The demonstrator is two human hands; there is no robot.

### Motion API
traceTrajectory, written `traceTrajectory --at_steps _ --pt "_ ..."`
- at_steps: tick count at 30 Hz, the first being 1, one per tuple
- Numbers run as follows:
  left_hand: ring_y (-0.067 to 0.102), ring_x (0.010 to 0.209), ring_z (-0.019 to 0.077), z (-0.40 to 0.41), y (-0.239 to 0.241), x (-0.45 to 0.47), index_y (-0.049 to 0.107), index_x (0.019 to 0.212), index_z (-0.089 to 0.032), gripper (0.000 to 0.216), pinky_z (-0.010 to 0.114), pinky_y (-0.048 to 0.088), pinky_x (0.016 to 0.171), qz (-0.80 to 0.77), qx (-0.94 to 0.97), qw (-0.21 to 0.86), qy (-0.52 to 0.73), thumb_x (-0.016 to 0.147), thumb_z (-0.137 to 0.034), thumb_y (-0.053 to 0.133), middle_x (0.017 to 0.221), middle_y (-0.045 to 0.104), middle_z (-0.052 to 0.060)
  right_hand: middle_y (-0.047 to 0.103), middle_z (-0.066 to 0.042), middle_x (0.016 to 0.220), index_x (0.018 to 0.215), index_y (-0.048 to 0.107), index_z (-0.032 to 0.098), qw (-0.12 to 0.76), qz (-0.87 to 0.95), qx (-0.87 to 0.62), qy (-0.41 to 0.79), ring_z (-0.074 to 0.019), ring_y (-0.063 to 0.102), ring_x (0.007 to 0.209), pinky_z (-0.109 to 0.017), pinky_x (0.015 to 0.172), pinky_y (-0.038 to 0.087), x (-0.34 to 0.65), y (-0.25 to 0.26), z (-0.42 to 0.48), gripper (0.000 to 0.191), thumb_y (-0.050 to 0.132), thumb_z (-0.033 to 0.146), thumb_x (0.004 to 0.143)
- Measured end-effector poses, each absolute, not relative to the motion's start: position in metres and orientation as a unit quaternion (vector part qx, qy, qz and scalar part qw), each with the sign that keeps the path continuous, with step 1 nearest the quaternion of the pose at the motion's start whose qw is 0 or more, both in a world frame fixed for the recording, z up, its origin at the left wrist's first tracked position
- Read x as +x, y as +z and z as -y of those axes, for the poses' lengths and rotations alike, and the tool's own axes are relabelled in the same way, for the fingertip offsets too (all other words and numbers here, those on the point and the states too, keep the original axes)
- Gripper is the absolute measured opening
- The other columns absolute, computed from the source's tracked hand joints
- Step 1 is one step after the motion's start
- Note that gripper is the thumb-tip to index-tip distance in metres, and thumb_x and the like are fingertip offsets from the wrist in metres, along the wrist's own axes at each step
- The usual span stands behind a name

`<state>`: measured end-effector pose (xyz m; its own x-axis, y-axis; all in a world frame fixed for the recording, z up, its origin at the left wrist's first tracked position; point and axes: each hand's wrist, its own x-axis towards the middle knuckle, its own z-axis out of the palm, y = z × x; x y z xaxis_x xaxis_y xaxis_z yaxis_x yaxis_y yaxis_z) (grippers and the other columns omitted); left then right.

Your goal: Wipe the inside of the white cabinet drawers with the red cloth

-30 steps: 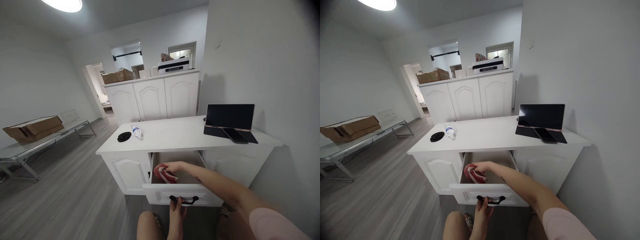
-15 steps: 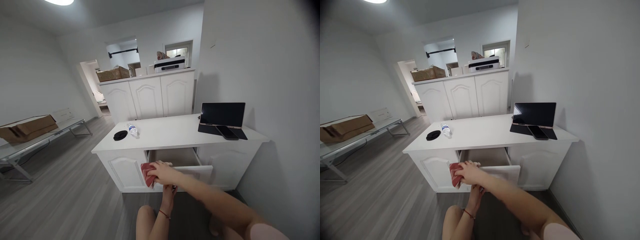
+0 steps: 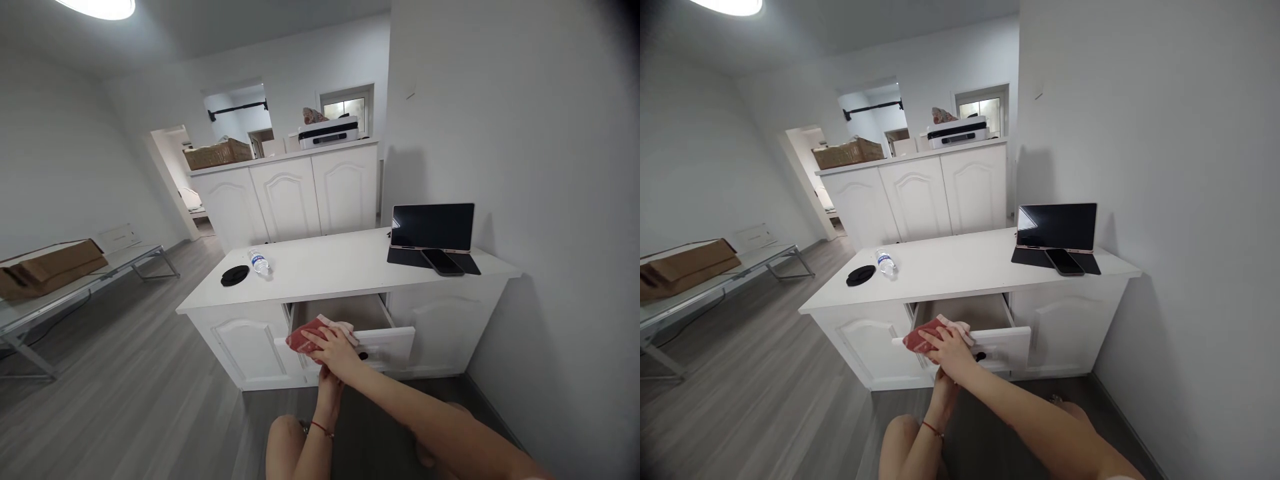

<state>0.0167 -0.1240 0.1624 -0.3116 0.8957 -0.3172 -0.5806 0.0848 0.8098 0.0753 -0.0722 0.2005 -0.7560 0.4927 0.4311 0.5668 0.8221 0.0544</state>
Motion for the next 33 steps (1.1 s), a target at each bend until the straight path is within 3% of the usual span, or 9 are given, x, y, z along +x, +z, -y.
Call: traceTrajectory --at_steps 6,16,23,27,33 --pt "0.067 0.081 0.0152 0.130 0.133 0.011 0.064 0.083 -0.021 0.030 0.030 0.055 0.079 -0.461 0.132 0.591 0.648 0.068 -0.027 0.089 0.093 0.071 0.005 0.053 0.011 0.158 0.117 0.076 0.045 0.244 0.909 -0.292 -0.169 -0.0271 0.055 0.132 -0.044 0.105 0.042 0.147 0.184 0.064 0.022 0.066 0.042 0.098" --pt "0.061 0.070 0.0084 0.126 0.126 0.011 0.063 0.075 -0.018 0.044 0.025 0.058 0.073 -0.460 0.104 0.585 0.660 0.056 -0.034 0.100 0.080 0.068 -0.001 0.069 0.007 0.142 0.109 0.076 0.038 0.371 0.846 -0.313 -0.218 -0.0222 0.049 0.139 -0.042 0.114 0.030 0.228 0.159 0.078 0.021 0.056 0.035 0.102" --pt "0.063 0.072 0.0087 0.127 0.118 0.011 0.064 0.076 -0.019 0.045 0.025 0.060 0.077 -0.449 0.117 0.581 0.668 0.058 -0.040 0.099 0.081 0.067 0.000 0.080 -0.001 0.116 0.105 0.078 0.034 0.460 0.770 -0.375 -0.233 -0.0261 0.058 0.119 -0.047 0.109 0.035 0.253 0.110 0.086 0.026 0.053 0.029 0.102" --pt "0.065 0.073 0.0095 0.127 0.123 0.013 0.062 0.073 -0.019 0.045 0.026 0.060 0.077 -0.449 0.109 0.580 0.671 0.058 -0.038 0.100 0.080 0.068 0.000 0.081 -0.002 0.113 0.100 0.079 0.036 0.456 0.758 -0.399 -0.240 -0.0274 0.058 0.111 -0.051 0.108 0.036 0.252 0.087 0.088 0.029 0.053 0.023 0.100" --pt "0.063 0.070 0.0090 0.128 0.127 0.015 0.059 0.071 -0.019 0.049 0.025 0.059 0.075 -0.459 0.092 0.581 0.666 0.054 -0.038 0.101 0.077 0.066 -0.002 0.079 0.005 0.121 0.094 0.078 0.036 0.363 0.804 -0.403 -0.243 -0.0268 0.055 0.097 -0.049 0.096 0.039 0.259 0.052 0.097 0.025 0.056 0.026 0.099"
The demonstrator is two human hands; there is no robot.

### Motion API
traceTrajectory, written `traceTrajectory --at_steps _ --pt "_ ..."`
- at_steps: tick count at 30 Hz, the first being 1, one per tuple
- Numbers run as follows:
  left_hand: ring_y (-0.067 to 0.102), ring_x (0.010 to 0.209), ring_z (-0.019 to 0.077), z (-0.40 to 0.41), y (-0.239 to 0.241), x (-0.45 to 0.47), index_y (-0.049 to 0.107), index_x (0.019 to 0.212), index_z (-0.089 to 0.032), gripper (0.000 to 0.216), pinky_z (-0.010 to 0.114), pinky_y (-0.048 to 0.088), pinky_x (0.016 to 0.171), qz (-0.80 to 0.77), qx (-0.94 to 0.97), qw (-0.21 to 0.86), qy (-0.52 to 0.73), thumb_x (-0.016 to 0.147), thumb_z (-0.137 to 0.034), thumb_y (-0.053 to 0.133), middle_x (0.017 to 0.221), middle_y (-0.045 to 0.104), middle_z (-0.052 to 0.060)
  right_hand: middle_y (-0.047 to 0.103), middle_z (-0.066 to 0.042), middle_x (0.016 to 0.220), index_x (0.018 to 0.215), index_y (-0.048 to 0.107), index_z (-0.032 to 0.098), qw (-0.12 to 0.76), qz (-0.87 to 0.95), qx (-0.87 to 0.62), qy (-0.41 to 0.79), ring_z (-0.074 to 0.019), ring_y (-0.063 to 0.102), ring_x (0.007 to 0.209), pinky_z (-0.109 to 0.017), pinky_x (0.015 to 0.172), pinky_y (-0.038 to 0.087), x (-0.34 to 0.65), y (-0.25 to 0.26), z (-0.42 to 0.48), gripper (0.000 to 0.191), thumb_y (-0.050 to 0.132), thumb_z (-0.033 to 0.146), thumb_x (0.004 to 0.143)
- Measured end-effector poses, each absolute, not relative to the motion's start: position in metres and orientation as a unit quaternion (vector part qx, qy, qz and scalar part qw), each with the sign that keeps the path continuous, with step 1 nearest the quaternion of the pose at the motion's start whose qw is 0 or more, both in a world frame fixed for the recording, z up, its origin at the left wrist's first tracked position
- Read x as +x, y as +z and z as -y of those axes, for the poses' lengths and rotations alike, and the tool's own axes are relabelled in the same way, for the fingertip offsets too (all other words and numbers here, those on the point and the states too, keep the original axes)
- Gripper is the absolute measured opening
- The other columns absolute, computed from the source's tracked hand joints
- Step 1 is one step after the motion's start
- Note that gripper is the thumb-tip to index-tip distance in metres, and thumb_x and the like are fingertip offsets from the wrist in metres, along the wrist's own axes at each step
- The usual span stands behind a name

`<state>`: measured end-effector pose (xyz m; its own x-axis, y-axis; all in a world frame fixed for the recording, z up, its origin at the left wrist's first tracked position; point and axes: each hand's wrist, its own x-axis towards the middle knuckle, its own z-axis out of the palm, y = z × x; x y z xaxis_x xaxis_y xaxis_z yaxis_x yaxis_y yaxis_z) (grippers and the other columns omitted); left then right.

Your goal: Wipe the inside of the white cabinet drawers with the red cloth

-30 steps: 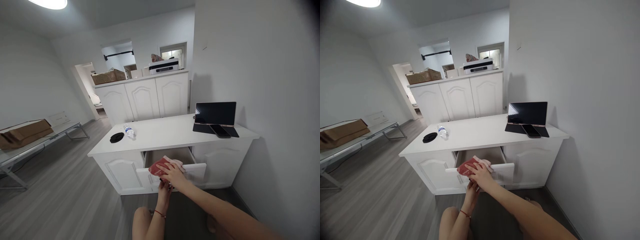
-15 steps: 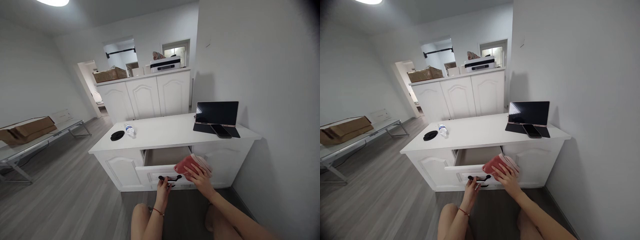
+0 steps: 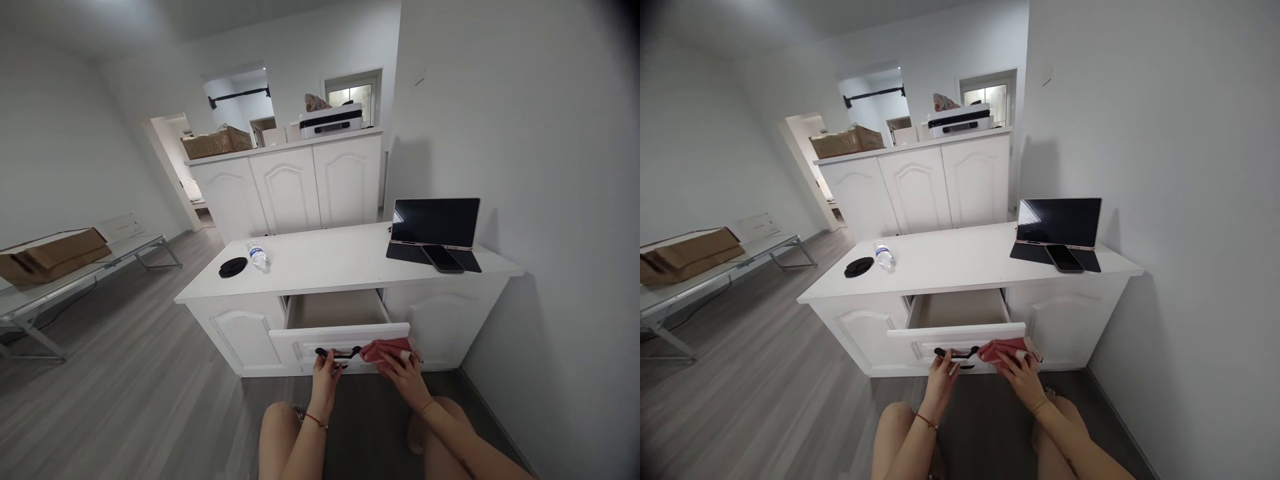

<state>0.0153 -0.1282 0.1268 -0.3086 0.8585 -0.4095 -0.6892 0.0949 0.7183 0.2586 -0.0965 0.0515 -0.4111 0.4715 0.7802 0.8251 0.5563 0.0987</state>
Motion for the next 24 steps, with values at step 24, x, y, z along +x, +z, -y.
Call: traceTrajectory --at_steps 24 --pt "0.074 0.090 0.0195 0.165 0.149 0.000 0.066 0.080 -0.022 0.017 0.031 0.059 0.084 -0.464 -0.011 0.504 0.728 0.074 -0.010 0.077 0.092 0.075 0.006 0.082 -0.003 0.099 0.097 0.079 0.026 0.177 0.944 -0.257 -0.105 -0.0231 0.075 0.102 -0.034 0.078 0.058 0.099 0.031 0.085 0.032 0.061 0.003 0.083"
